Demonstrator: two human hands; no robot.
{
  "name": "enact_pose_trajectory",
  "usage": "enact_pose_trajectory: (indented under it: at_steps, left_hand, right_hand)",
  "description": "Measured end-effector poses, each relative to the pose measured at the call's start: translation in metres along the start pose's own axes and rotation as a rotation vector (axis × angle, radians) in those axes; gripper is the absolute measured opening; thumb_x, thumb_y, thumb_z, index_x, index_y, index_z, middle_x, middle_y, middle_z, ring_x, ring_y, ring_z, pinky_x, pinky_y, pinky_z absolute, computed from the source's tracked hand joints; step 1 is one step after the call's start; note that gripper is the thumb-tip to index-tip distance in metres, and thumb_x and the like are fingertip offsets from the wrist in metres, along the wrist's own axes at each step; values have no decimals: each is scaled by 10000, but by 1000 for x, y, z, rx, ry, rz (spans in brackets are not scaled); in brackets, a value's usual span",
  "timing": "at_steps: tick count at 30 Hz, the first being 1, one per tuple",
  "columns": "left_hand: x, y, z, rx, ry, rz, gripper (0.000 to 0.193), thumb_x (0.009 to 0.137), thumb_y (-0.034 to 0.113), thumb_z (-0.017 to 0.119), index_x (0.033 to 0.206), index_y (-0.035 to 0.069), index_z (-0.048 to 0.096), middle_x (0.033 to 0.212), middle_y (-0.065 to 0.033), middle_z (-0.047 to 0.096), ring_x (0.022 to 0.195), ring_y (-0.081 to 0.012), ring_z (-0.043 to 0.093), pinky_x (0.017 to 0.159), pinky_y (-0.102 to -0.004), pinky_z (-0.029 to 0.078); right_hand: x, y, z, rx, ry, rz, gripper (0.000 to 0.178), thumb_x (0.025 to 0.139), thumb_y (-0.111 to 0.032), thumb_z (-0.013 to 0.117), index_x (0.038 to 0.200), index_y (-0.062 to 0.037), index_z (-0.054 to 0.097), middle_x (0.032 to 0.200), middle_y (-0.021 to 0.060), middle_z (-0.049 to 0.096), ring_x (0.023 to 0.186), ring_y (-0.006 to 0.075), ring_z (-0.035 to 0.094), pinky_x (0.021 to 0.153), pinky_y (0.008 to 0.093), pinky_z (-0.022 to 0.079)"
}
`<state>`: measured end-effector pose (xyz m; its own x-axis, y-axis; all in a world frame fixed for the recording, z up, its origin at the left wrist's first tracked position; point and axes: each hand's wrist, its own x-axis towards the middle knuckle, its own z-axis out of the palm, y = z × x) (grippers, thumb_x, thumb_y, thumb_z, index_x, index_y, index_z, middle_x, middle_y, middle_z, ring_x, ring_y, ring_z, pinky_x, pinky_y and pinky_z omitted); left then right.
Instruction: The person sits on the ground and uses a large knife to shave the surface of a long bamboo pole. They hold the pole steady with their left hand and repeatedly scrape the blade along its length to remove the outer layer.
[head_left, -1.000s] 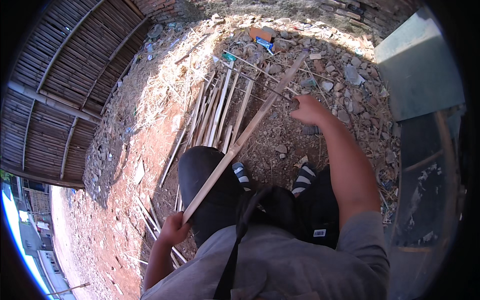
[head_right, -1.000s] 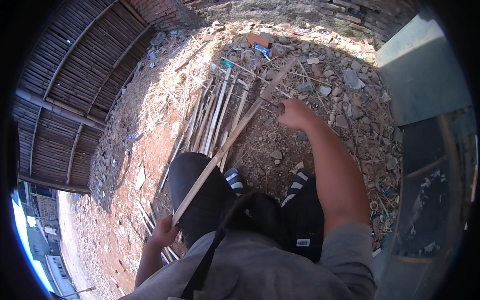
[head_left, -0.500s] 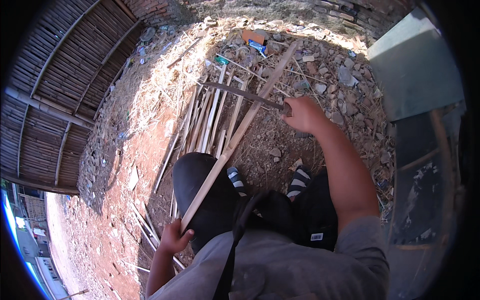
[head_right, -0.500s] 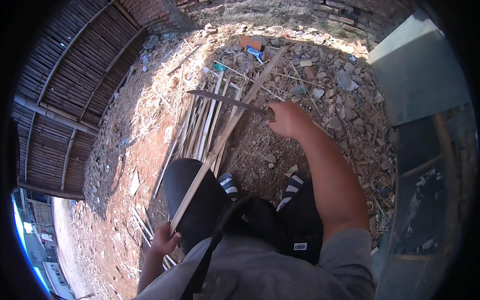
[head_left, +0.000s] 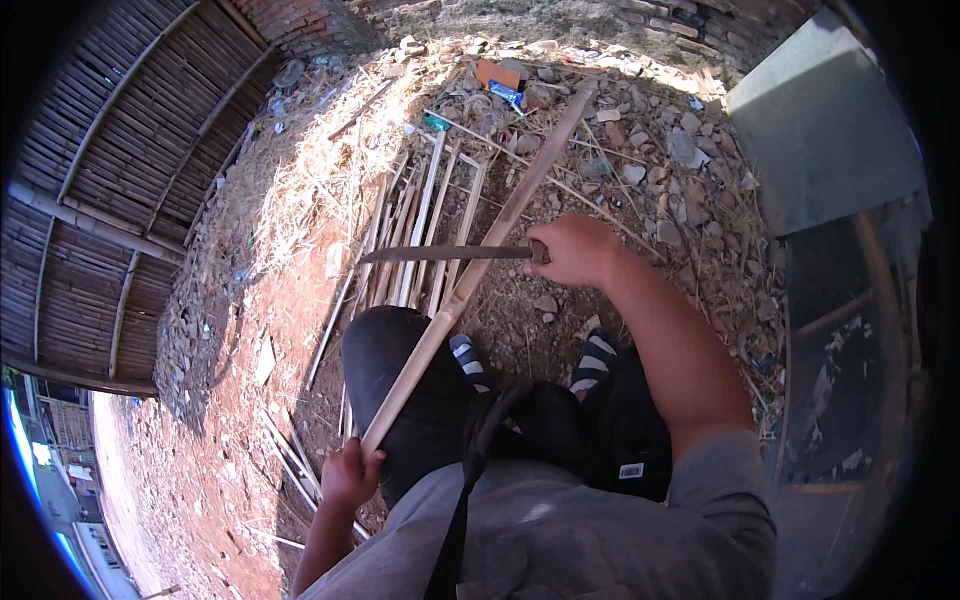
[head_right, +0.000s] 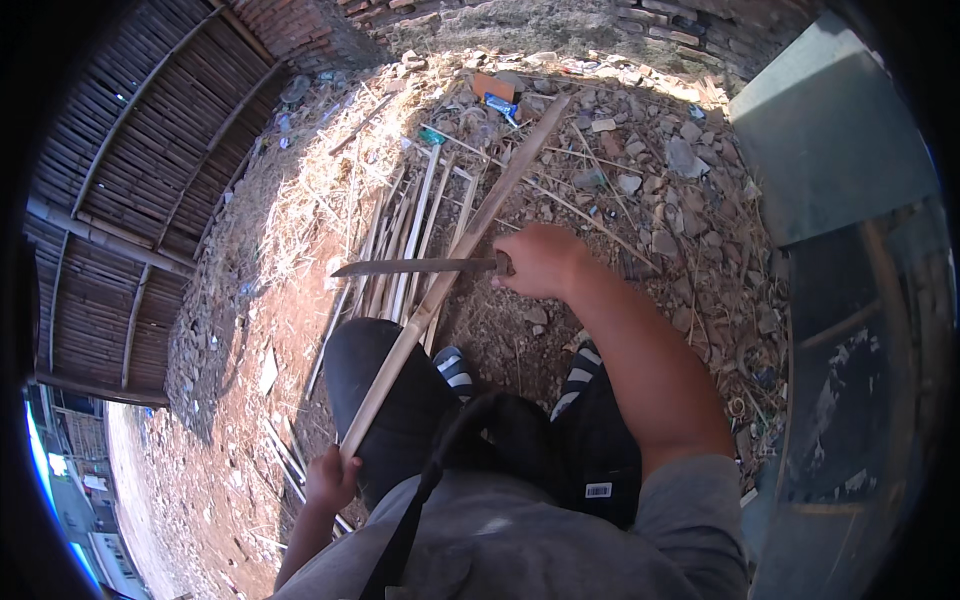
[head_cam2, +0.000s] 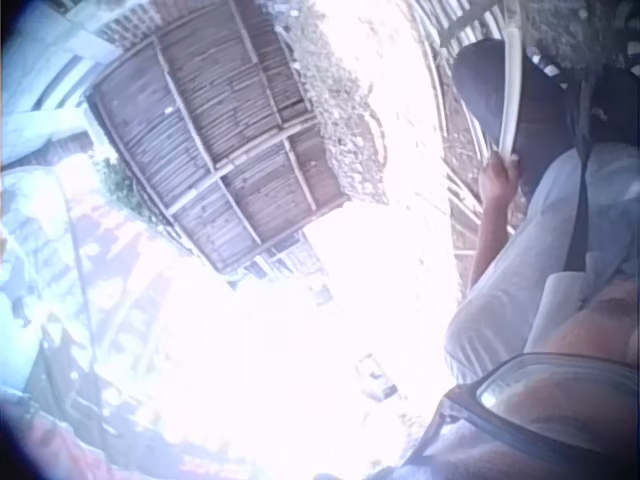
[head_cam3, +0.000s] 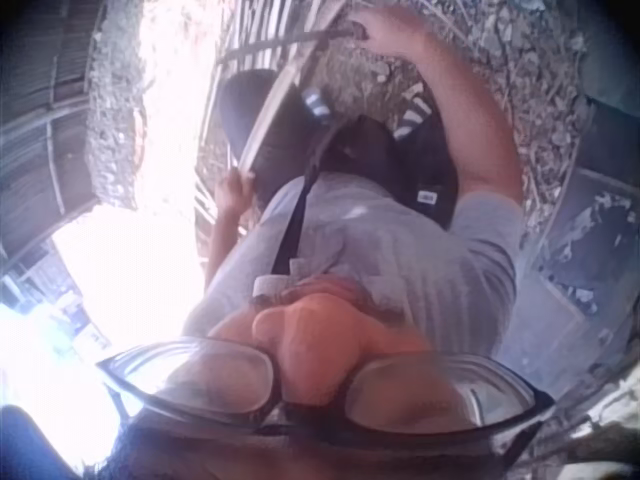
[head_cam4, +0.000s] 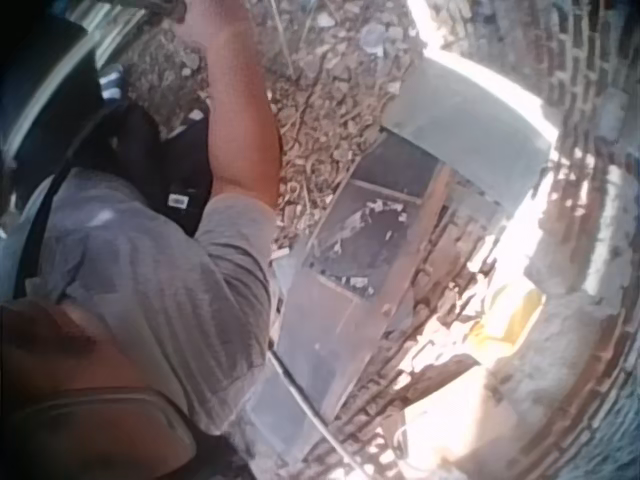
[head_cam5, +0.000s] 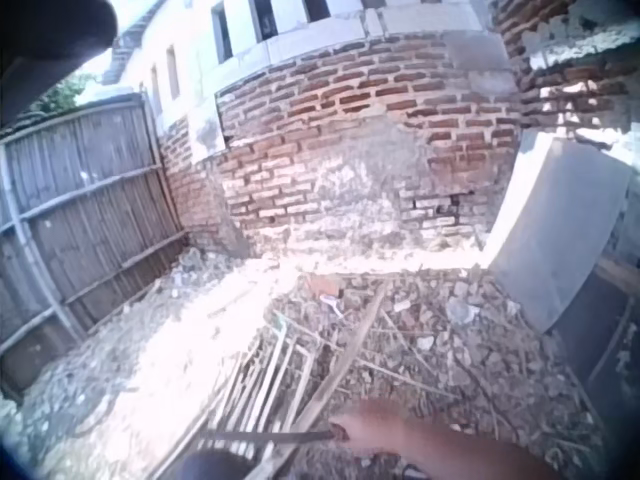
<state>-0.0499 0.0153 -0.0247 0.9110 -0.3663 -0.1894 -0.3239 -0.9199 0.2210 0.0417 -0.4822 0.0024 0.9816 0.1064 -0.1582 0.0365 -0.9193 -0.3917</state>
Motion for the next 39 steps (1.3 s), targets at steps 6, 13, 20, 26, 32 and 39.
enact_pose_trajectory:
  at_steps: [6, 13, 20, 26, 32, 39]
  left_hand:
    - [0, -12, 19, -22, 93, 49, 400, 929, 393, 663, 854, 38, 495, 629, -227, 604, 615, -473, 633, 552, -558, 482]
    - [-3, -7, 12, -49, 61, 42, 384, 942, 376, 641, 877, 27, 497, 652, -252, 602, 631, -505, 619, 552, -566, 475]
    - [3, -7, 4, 60, 18, 17, 424, 951, 436, 628, 883, 34, 511, 648, -227, 624, 639, -466, 651, 571, -555, 506]
    - [-4, -4, 6, 47, 11, -44, 459, 939, 469, 633, 888, 30, 510, 667, -242, 633, 657, -481, 648, 591, -574, 503]
    - [4, -12, 16, 18, 32, 8, 456, 935, 455, 645, 869, 27, 499, 655, -242, 622, 652, -482, 645, 583, -568, 499]
    - [1, 2, 2, 8, 45, 15, 437, 933, 420, 660, 825, 33, 486, 636, -225, 613, 632, -468, 643, 564, -551, 497]
  right_hand:
    - [3, 16, 15, 98, 45, 23, 317, 860, -392, 730, 902, -84, 669, 842, 136, 698, 898, 348, 696, 805, 467, 553]
    - [0, -21, 18, 44, 112, -26, 279, 816, -306, 739, 971, -82, 678, 868, 152, 711, 876, 381, 690, 794, 470, 559]
    - [21, 32, 31, 170, 67, 162, 200, 790, -231, 702, 909, -72, 684, 824, 161, 693, 837, 378, 684, 769, 485, 544]
    - [3, -14, 19, 40, 177, 13, 205, 779, -236, 710, 908, -80, 675, 829, 158, 689, 821, 380, 686, 759, 496, 552]
    - [17, 56, 26, 245, 199, 303, 237, 814, -230, 687, 1007, -92, 694, 883, 169, 711, 829, 375, 695, 760, 495, 557]
    - [7, 9, 5, 143, 144, 203, 258, 823, -246, 688, 1032, -94, 684, 940, 155, 720, 921, 347, 693, 823, 478, 550]
